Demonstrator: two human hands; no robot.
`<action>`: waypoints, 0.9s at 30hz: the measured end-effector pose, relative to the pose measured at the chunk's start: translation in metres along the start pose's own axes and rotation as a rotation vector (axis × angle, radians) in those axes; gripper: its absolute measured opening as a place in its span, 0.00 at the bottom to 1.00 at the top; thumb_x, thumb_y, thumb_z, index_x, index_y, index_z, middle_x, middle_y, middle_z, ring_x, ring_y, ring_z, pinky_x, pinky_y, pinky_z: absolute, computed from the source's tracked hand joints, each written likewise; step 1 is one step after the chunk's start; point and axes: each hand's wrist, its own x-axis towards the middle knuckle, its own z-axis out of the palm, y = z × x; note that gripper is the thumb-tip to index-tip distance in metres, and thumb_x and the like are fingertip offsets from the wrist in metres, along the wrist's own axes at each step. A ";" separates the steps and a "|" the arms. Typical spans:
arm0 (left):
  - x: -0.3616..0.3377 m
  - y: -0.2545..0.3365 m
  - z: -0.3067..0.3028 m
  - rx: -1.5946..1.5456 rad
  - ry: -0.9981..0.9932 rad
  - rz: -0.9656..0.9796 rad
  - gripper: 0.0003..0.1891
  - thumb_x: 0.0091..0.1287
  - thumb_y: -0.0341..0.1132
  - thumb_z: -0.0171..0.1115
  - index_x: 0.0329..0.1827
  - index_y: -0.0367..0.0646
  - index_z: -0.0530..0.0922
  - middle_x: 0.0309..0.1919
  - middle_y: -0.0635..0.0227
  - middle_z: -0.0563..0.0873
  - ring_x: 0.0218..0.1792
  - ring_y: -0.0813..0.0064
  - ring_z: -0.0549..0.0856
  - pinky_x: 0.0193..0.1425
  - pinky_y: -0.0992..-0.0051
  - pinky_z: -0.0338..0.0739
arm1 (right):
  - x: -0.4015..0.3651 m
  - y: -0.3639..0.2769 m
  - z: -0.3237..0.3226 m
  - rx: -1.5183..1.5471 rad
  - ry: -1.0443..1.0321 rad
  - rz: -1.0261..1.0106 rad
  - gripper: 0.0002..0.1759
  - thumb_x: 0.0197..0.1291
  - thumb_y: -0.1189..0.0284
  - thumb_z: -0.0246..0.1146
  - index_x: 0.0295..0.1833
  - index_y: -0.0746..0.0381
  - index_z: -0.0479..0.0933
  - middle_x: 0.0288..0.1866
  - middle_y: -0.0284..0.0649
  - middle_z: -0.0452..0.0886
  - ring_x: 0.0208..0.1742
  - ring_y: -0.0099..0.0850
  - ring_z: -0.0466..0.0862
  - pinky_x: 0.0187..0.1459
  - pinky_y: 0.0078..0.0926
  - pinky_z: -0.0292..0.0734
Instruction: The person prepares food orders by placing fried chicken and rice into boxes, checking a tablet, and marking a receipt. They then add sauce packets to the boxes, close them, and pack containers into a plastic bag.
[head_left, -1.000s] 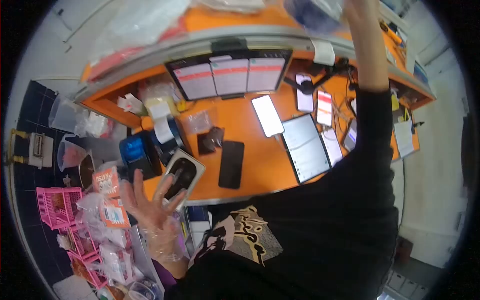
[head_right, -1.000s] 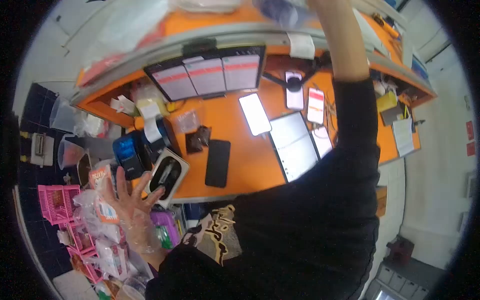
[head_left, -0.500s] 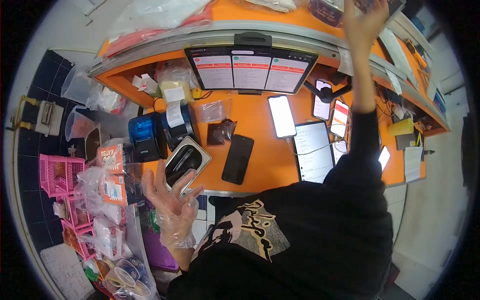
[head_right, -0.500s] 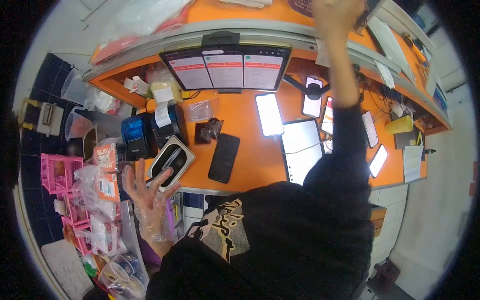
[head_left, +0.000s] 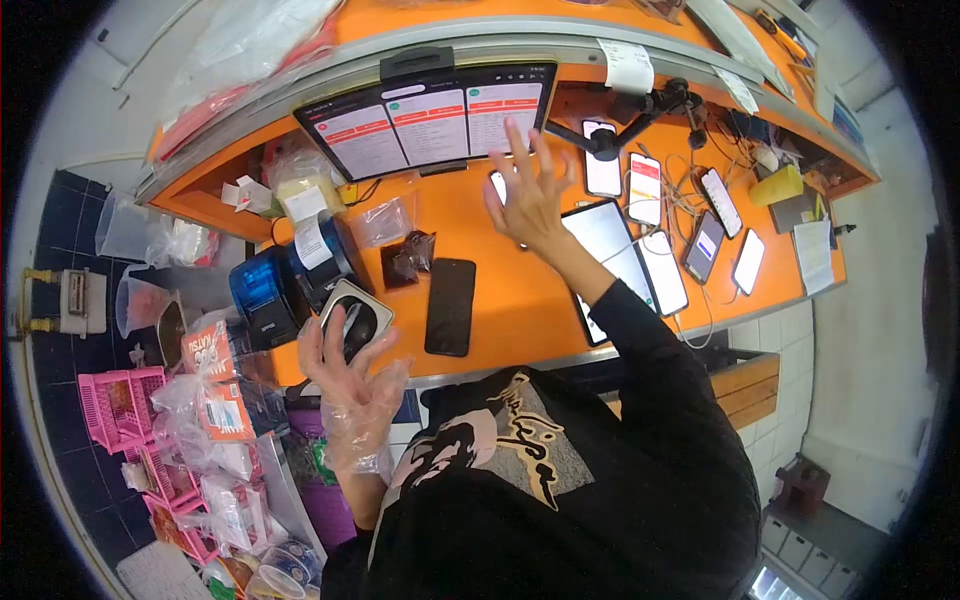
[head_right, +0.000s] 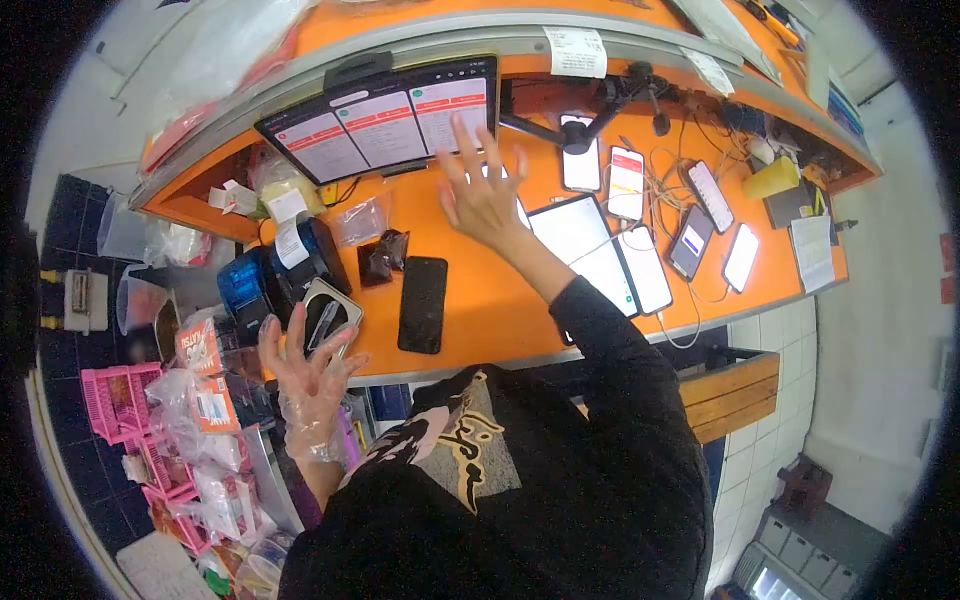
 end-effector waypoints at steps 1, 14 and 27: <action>0.000 0.001 0.003 -0.007 -0.015 0.002 0.49 0.55 0.25 0.66 0.74 0.62 0.43 0.73 0.52 0.53 0.58 0.53 0.78 0.50 0.58 0.84 | 0.006 0.001 0.003 -0.023 0.049 0.022 0.29 0.49 0.64 0.64 0.59 0.53 0.69 0.73 0.42 0.62 0.69 0.42 0.61 0.63 0.57 0.46; 0.001 -0.003 -0.004 -0.065 -0.040 -0.011 0.49 0.55 0.23 0.67 0.74 0.61 0.45 0.73 0.53 0.53 0.58 0.54 0.78 0.50 0.58 0.84 | -0.031 -0.003 0.002 -0.056 -0.131 0.043 0.25 0.52 0.64 0.63 0.57 0.54 0.70 0.74 0.42 0.60 0.69 0.42 0.60 0.61 0.58 0.46; 0.004 0.001 0.002 -0.112 -0.018 0.029 0.46 0.57 0.23 0.66 0.73 0.57 0.46 0.70 0.50 0.59 0.55 0.53 0.79 0.52 0.56 0.83 | -0.020 0.010 -0.027 0.164 0.118 0.190 0.23 0.49 0.72 0.65 0.52 0.60 0.71 0.70 0.45 0.67 0.64 0.44 0.65 0.61 0.47 0.51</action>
